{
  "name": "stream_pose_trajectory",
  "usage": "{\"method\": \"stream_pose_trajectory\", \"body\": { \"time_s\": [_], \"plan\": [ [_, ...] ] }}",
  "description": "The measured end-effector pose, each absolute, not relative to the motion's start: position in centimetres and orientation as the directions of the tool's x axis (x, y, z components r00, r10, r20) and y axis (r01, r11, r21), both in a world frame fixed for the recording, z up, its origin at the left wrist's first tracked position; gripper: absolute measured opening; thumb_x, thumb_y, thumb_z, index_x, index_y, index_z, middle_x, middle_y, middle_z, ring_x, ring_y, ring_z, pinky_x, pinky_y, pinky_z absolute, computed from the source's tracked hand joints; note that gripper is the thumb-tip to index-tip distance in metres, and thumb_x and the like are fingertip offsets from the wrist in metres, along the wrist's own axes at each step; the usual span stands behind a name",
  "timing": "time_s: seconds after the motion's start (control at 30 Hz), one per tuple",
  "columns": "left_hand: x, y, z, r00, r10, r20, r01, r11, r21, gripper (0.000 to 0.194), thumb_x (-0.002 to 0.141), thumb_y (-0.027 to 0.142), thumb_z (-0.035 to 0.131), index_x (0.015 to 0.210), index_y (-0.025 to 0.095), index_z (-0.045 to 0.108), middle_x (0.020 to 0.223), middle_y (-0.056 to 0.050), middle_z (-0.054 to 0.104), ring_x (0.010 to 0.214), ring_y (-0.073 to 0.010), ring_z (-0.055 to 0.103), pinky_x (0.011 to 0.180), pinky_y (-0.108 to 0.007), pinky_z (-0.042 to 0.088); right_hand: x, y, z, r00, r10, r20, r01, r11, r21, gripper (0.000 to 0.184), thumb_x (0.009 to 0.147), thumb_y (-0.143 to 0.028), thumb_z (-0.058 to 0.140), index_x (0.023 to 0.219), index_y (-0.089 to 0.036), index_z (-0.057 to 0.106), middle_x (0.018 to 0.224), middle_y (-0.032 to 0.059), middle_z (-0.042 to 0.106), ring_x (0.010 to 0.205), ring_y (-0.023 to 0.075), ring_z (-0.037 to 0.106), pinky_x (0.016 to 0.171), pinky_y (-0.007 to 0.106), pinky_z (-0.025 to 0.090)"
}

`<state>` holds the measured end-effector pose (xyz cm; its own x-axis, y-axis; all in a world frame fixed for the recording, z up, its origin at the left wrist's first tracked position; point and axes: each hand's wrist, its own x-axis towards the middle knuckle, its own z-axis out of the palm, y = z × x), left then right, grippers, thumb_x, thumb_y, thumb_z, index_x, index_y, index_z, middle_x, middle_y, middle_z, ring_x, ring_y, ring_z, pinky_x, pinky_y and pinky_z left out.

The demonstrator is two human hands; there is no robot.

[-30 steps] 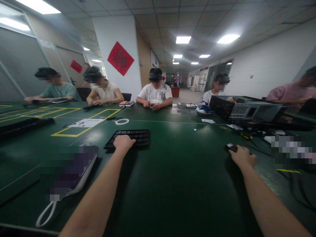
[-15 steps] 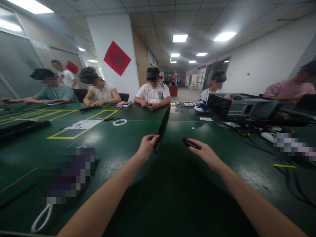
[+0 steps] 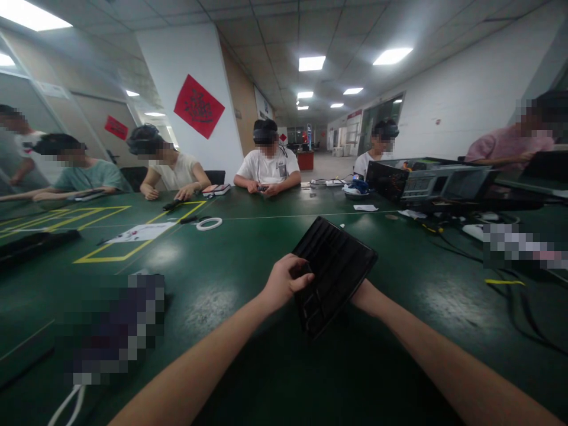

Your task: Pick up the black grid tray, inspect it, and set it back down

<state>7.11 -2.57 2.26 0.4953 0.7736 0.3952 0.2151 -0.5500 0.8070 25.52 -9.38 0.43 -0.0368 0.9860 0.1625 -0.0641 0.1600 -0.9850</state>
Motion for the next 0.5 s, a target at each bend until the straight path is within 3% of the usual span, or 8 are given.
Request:
{"method": "stream_pose_trajectory", "body": {
  "time_s": [0.1, 0.17, 0.27, 0.33, 0.4, 0.5],
  "plan": [
    [7.5, -2.9, 2.4, 0.498, 0.781, 0.376, 0.220, -0.534, 0.816, 0.025, 0.063, 0.030, 0.073, 0.083, 0.016, 0.069, 0.078, -0.003, 0.055, 0.068, -0.0143, 0.051, 0.062, -0.026, 0.041, 25.2, -9.9, 1.0, 0.024, 0.992, 0.123, -0.060, 0.124, -0.990, 0.045, 0.045, -0.059, 0.078, 0.073, -0.024, 0.071, 0.085, 0.0013, 0.070, 0.088, 0.0271, 0.062, 0.091, 0.049, 0.047],
    [7.8, -2.9, 2.7, 0.405, 0.848, 0.342, 0.179, -0.441, 0.880, 0.023, 0.063, 0.025, 0.074, 0.084, 0.017, 0.069, 0.079, -0.002, 0.054, 0.070, -0.0134, 0.050, 0.064, -0.025, 0.042, 25.2, -10.1, 1.2, 0.063, 0.994, 0.094, -0.072, 0.098, -0.993, 0.046, 0.046, -0.058, 0.078, 0.076, -0.024, 0.071, 0.090, 0.0023, 0.070, 0.093, 0.0288, 0.062, 0.094, 0.050, 0.045],
    [7.6, -2.1, 3.1, 0.019, 0.999, 0.038, -0.088, -0.036, 0.995, 0.015, 0.072, 0.008, 0.063, 0.085, 0.016, 0.064, 0.080, -0.001, 0.053, 0.066, -0.0095, 0.047, 0.061, -0.020, 0.041, 25.4, -10.0, 0.8, 0.081, 0.995, 0.056, -0.065, 0.061, -0.996, 0.047, 0.051, -0.053, 0.079, 0.086, -0.023, 0.070, 0.101, 0.0049, 0.069, 0.103, 0.0294, 0.059, 0.099, 0.052, 0.042],
    [7.0, -1.1, 3.3, -0.153, 0.962, -0.227, -0.286, 0.177, 0.942, 0.022, 0.075, -0.003, 0.051, 0.084, 0.015, 0.058, 0.079, -0.001, 0.049, 0.059, -0.0067, 0.044, 0.056, -0.018, 0.040, 25.7, -9.7, 0.0, 0.092, 0.995, 0.037, -0.079, 0.044, -0.996, 0.050, 0.050, -0.052, 0.079, 0.089, -0.022, 0.069, 0.103, 0.0058, 0.068, 0.104, 0.0296, 0.059, 0.098, 0.053, 0.042],
    [6.2, -0.1, 3.5, -0.184, 0.920, -0.346, -0.362, 0.264, 0.894, 0.028, 0.075, -0.010, 0.042, 0.083, 0.015, 0.052, 0.077, -0.001, 0.046, 0.055, -0.0057, 0.044, 0.054, -0.017, 0.041, 25.9, -9.5, -0.6, 0.097, 0.995, 0.029, -0.113, 0.040, -0.993, 0.052, 0.049, -0.053, 0.080, 0.088, -0.021, 0.068, 0.102, 0.0063, 0.068, 0.103, 0.0295, 0.059, 0.097, 0.054, 0.043],
    [5.6, 0.3, 3.9, -0.103, 0.916, -0.389, -0.403, 0.319, 0.858, 0.026, 0.079, -0.009, 0.037, 0.079, 0.014, 0.049, 0.075, -0.003, 0.049, 0.056, -0.0059, 0.050, 0.053, -0.016, 0.045, 25.9, -9.4, -0.9, 0.090, 0.996, 0.019, -0.149, 0.032, -0.988, 0.051, 0.049, -0.051, 0.081, 0.087, -0.020, 0.067, 0.101, 0.0068, 0.068, 0.101, 0.0290, 0.060, 0.097, 0.053, 0.043]
  ]
}}
